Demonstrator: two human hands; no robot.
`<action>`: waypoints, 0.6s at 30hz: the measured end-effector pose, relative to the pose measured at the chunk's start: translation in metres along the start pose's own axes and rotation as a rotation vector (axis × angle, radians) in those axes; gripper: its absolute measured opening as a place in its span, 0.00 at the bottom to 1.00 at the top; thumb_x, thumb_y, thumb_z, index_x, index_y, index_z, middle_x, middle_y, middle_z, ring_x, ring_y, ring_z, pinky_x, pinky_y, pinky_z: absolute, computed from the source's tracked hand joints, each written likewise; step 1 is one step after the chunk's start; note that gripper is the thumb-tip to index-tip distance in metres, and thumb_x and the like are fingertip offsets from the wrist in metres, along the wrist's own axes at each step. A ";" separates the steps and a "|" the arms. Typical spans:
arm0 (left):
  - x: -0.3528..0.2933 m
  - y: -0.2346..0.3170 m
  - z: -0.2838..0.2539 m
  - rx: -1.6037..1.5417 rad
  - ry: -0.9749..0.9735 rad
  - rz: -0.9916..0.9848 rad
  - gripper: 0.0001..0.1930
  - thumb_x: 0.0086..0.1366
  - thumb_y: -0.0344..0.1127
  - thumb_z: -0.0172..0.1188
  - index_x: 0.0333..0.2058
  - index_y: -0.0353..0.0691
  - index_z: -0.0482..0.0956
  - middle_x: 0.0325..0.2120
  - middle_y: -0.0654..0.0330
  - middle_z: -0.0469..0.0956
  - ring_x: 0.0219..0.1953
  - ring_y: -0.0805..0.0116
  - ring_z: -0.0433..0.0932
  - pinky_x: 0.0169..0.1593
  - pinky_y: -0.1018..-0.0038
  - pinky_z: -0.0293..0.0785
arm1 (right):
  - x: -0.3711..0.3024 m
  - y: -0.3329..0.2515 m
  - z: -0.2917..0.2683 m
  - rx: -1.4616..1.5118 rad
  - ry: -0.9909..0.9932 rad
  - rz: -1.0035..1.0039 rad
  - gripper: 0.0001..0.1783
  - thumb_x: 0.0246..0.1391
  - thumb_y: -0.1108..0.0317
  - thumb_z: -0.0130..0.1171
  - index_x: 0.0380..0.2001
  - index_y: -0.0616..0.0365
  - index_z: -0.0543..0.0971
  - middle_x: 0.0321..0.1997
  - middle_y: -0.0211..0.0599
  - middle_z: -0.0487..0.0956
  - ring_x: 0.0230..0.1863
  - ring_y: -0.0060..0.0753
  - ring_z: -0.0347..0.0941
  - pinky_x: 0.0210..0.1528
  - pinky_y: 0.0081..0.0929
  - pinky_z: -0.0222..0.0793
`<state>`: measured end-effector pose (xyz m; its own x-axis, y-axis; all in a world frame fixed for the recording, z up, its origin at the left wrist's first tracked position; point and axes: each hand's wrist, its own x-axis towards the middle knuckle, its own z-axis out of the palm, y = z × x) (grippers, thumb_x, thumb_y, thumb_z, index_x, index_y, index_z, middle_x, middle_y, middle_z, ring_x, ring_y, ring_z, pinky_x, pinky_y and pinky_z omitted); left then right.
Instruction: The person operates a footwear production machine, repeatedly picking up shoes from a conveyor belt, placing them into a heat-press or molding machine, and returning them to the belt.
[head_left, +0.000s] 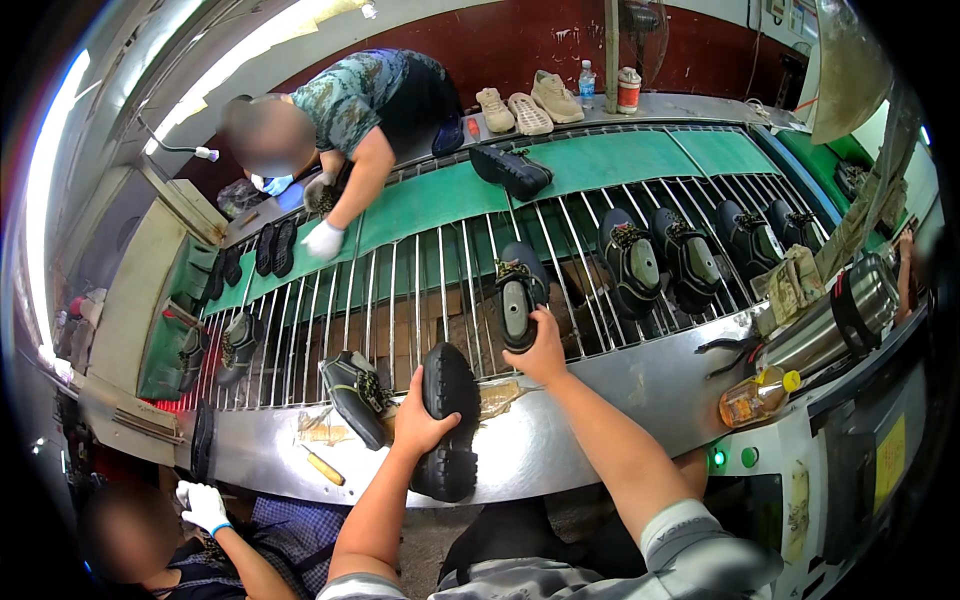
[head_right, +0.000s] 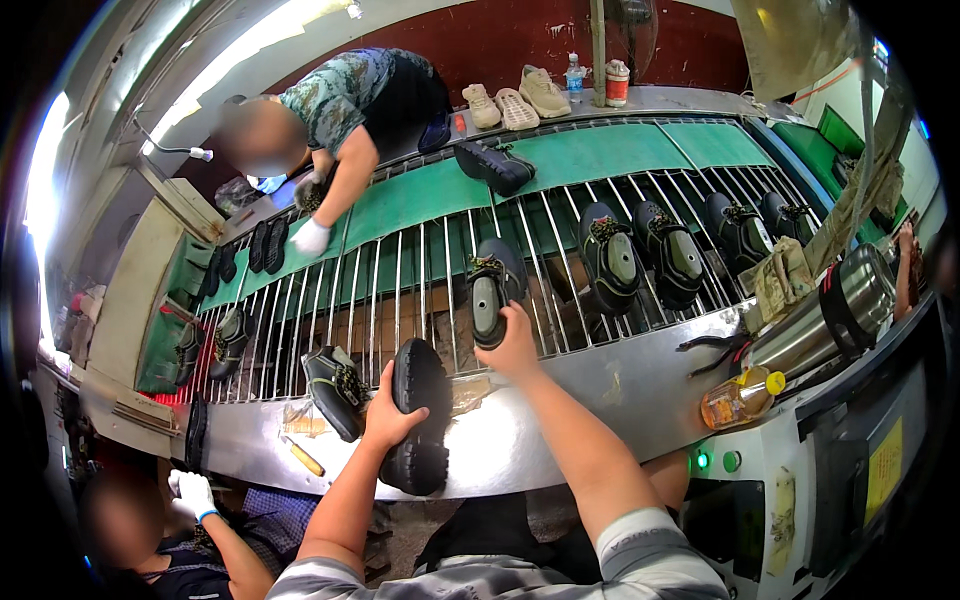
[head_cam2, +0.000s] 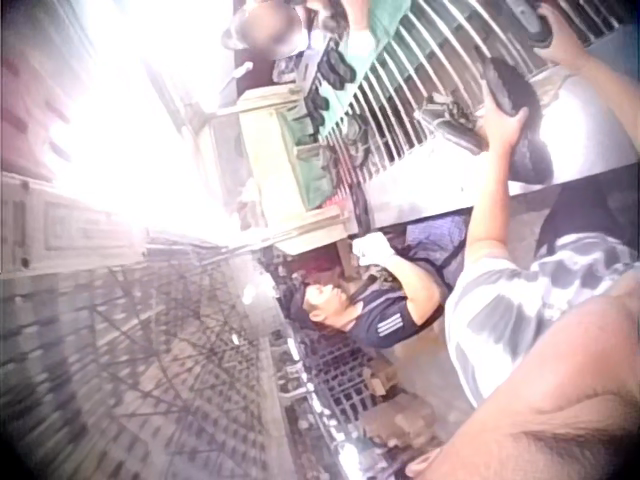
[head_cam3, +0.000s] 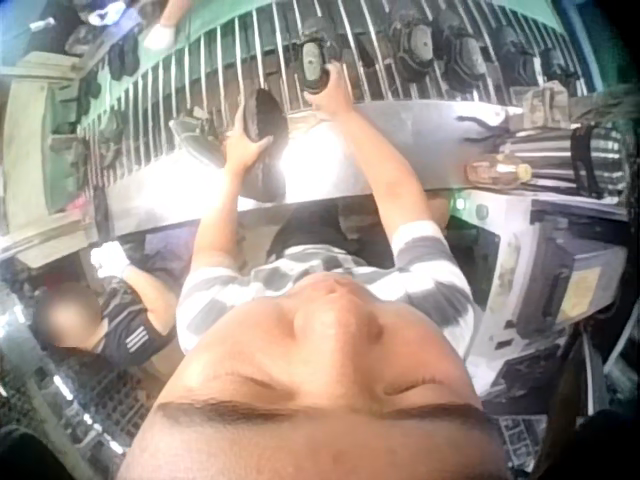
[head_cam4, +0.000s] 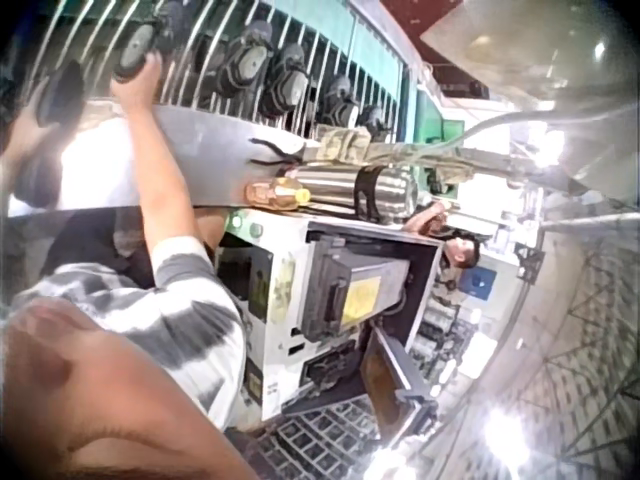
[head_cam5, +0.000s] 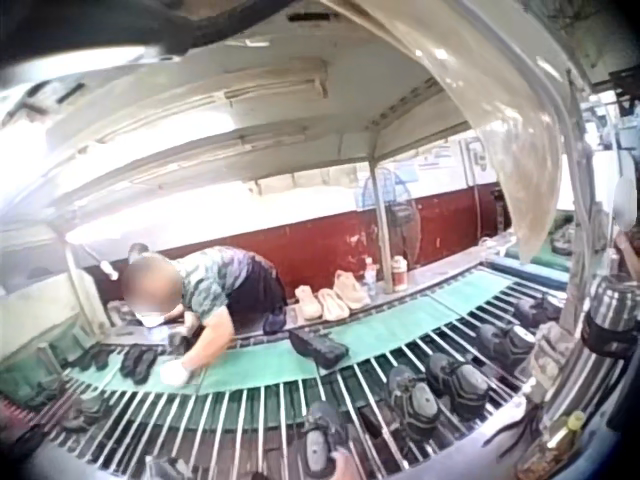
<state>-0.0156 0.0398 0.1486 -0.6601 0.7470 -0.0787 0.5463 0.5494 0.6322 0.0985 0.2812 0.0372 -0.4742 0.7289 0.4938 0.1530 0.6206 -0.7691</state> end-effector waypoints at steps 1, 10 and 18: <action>-0.001 0.000 0.001 0.009 0.006 0.007 0.57 0.40 0.46 0.72 0.67 0.39 0.49 0.50 0.38 0.73 0.51 0.44 0.75 0.57 0.60 0.68 | -0.001 0.002 0.002 0.000 -0.021 0.009 0.47 0.29 0.61 0.74 0.53 0.58 0.60 0.62 0.58 0.61 0.63 0.60 0.59 0.63 0.46 0.59; -0.010 0.004 -0.003 0.030 0.017 -0.006 0.57 0.40 0.46 0.72 0.67 0.38 0.50 0.52 0.40 0.72 0.54 0.44 0.73 0.58 0.61 0.68 | -0.004 0.006 -0.003 0.083 -0.046 0.100 0.49 0.33 0.63 0.72 0.60 0.56 0.57 0.64 0.56 0.63 0.63 0.57 0.62 0.63 0.41 0.60; -0.046 0.044 0.049 -0.082 0.006 0.099 0.55 0.42 0.45 0.73 0.66 0.34 0.52 0.58 0.40 0.67 0.59 0.46 0.68 0.61 0.63 0.64 | -0.140 -0.010 -0.138 0.191 -0.063 0.436 0.31 0.47 0.73 0.62 0.57 0.56 0.67 0.44 0.39 0.77 0.43 0.32 0.76 0.50 0.27 0.72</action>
<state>0.0644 0.0483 0.1422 -0.6085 0.7935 -0.0087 0.5648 0.4408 0.6976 0.2829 0.2124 0.0314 -0.4540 0.8867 0.0874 0.1899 0.1922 -0.9628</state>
